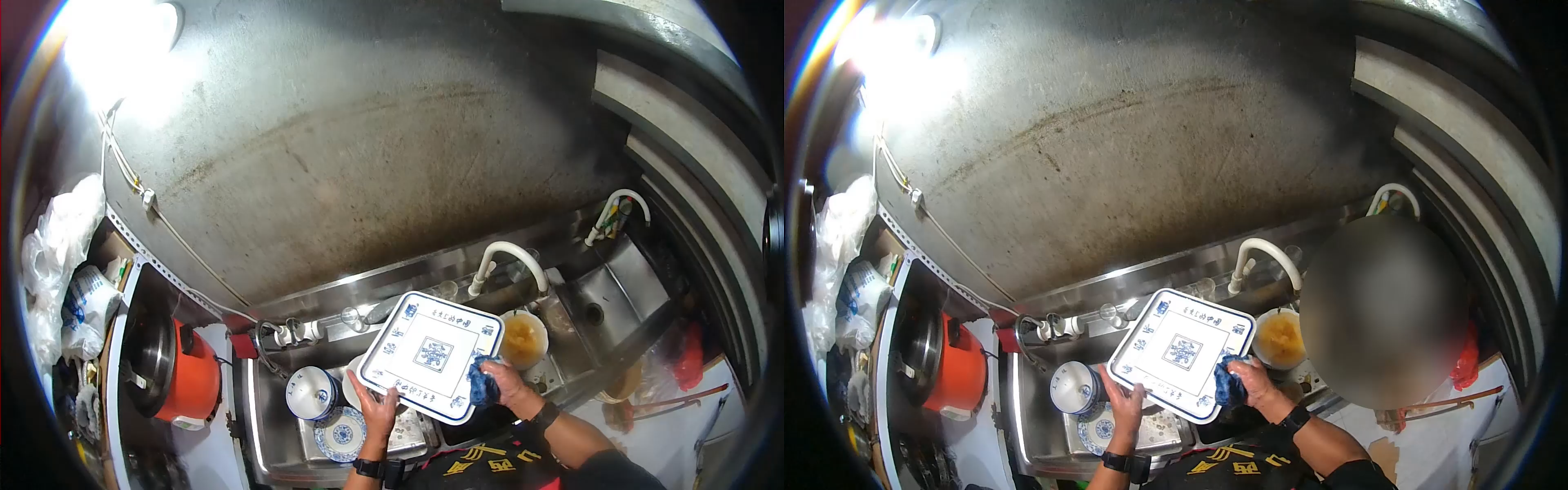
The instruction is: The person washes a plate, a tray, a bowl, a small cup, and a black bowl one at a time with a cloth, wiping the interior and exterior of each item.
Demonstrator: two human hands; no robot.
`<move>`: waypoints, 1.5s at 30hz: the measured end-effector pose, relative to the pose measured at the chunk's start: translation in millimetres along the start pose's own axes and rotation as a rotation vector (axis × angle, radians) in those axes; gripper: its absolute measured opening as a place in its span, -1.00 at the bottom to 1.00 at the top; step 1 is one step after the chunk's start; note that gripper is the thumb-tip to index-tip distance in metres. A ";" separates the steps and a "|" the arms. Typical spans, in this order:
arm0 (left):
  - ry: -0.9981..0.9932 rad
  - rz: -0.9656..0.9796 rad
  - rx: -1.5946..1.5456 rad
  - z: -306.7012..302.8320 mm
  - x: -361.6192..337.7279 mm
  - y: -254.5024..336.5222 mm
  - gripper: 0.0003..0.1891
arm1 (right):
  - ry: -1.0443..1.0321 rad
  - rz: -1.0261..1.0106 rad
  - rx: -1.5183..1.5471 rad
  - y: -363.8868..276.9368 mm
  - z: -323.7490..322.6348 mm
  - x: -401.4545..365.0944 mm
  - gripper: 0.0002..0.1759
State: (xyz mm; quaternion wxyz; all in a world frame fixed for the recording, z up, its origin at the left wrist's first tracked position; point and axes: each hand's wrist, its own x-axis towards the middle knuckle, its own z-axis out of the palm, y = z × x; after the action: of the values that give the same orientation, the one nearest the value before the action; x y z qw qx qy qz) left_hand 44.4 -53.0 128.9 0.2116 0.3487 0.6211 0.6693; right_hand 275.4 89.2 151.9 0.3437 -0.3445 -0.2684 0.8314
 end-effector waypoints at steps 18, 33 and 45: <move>-0.376 -0.144 0.075 28.5 -14.6 38.8 -0.71 | 0.281 -0.759 -0.651 -40.1 16.2 53.4 -0.52; -0.447 -0.096 0.389 14.9 -7.2 67.7 -0.66 | -0.296 -1.191 -1.064 -8.5 102.6 30.9 -0.67; -0.408 -0.033 0.118 21.6 -11.5 25.1 -0.69 | -0.304 -1.258 -1.166 0.6 141.0 2.3 -0.66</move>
State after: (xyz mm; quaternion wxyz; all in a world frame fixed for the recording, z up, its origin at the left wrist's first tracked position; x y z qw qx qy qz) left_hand 71.6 -50.0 150.9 0.3231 0.4784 0.6092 0.5437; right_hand 167.2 61.0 237.9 0.4686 -0.1385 -0.8347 0.2541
